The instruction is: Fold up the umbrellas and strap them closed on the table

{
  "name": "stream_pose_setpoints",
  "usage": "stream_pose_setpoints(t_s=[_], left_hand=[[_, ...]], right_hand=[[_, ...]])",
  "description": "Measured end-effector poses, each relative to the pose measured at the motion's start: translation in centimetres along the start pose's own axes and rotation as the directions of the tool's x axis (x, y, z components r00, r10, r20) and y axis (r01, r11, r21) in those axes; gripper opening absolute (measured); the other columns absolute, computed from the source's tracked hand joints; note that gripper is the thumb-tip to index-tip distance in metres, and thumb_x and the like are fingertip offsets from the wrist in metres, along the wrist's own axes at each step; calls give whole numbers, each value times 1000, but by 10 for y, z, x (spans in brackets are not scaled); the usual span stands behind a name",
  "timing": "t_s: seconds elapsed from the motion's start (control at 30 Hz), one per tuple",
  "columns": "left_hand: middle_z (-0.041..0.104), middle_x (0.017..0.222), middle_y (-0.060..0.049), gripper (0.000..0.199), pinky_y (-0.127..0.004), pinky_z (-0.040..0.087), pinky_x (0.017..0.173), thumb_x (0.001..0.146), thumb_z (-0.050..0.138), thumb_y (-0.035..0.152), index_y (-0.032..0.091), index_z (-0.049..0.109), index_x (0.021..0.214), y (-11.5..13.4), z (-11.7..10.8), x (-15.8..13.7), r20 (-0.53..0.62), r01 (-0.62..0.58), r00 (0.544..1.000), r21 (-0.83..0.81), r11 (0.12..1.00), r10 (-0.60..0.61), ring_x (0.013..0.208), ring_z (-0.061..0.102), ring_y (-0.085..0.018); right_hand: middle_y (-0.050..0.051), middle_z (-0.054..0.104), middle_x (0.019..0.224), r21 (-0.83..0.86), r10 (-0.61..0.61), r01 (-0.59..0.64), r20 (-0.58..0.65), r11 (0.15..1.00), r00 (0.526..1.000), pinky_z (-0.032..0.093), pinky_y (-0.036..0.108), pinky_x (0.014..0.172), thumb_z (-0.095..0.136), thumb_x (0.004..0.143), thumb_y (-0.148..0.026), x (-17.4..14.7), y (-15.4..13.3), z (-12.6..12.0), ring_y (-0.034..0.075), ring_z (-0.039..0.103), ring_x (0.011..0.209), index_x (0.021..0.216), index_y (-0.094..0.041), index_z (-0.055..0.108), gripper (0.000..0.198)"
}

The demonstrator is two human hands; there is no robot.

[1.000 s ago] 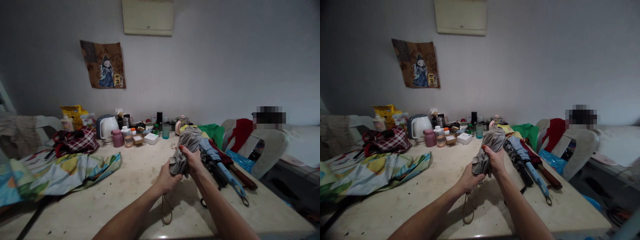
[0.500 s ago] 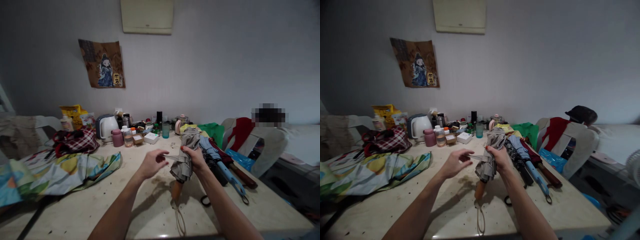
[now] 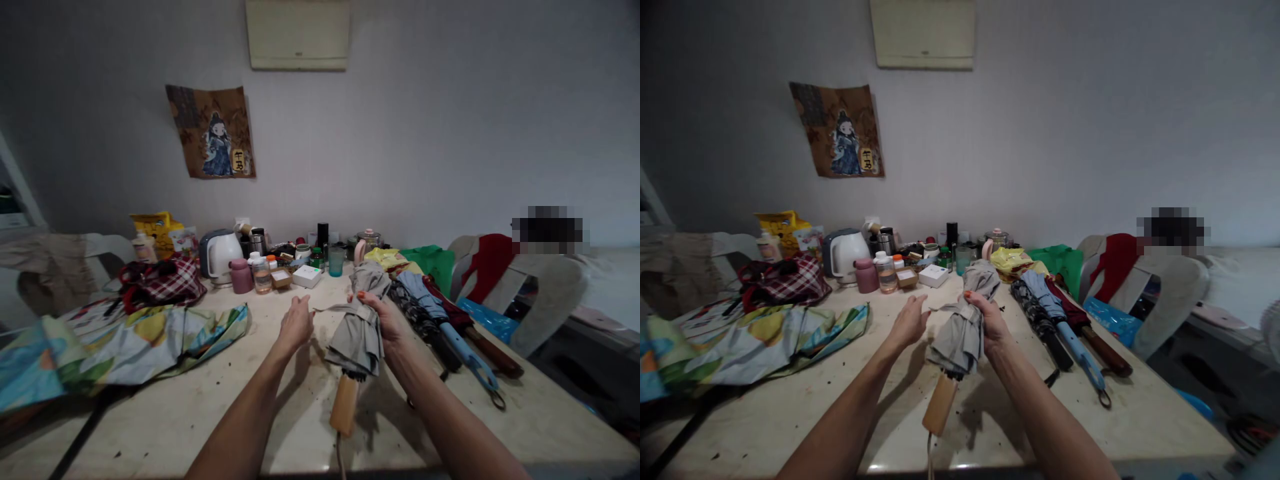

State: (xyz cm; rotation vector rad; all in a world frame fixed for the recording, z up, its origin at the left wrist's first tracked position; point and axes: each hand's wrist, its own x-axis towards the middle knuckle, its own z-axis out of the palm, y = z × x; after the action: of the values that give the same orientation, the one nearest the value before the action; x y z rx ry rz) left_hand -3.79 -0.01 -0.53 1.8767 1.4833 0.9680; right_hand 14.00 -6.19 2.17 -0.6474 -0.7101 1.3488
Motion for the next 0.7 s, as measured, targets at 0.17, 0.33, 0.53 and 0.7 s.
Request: stream_pose_setpoints(t_s=[0.17,0.33,0.53,0.7], left_hand=[[71,80,-14,57,-25,45,56,99,29,47,7,69,90,10,-4,-4,170,74,984,-96,993,-57,55,64,-15],[70,84,-10,81,-23,44,66,65,60,84,8,70,87,24,9,-24,446,11,856,-522,853,261,72,62,-15],[66,74,-6,80,-27,47,63,35,90,65,9,70,88,26,41,-46,654,341,612,-726,598,445,63,59,-15],[63,67,0,56,-23,47,59,35,94,38,12,66,76,30,53,-57,654,446,695,-719,533,300,57,57,-11]], right_hand=[[0,67,58,115,80,-55,-225,992,971,57,32,57,75,55,-16,12,-18,-6,17,60,49,71,-16,64,20],[-3,65,61,-58,-198,190,-340,980,919,52,27,53,83,47,-16,8,-14,-11,13,57,51,73,-16,63,32],[0,68,70,-191,-203,182,-95,964,975,49,26,54,87,48,-28,-17,-5,5,13,58,56,78,-16,65,39],[3,67,68,-232,-127,145,91,962,988,50,28,55,85,52,-37,-27,-9,6,16,59,56,77,-14,68,38]])
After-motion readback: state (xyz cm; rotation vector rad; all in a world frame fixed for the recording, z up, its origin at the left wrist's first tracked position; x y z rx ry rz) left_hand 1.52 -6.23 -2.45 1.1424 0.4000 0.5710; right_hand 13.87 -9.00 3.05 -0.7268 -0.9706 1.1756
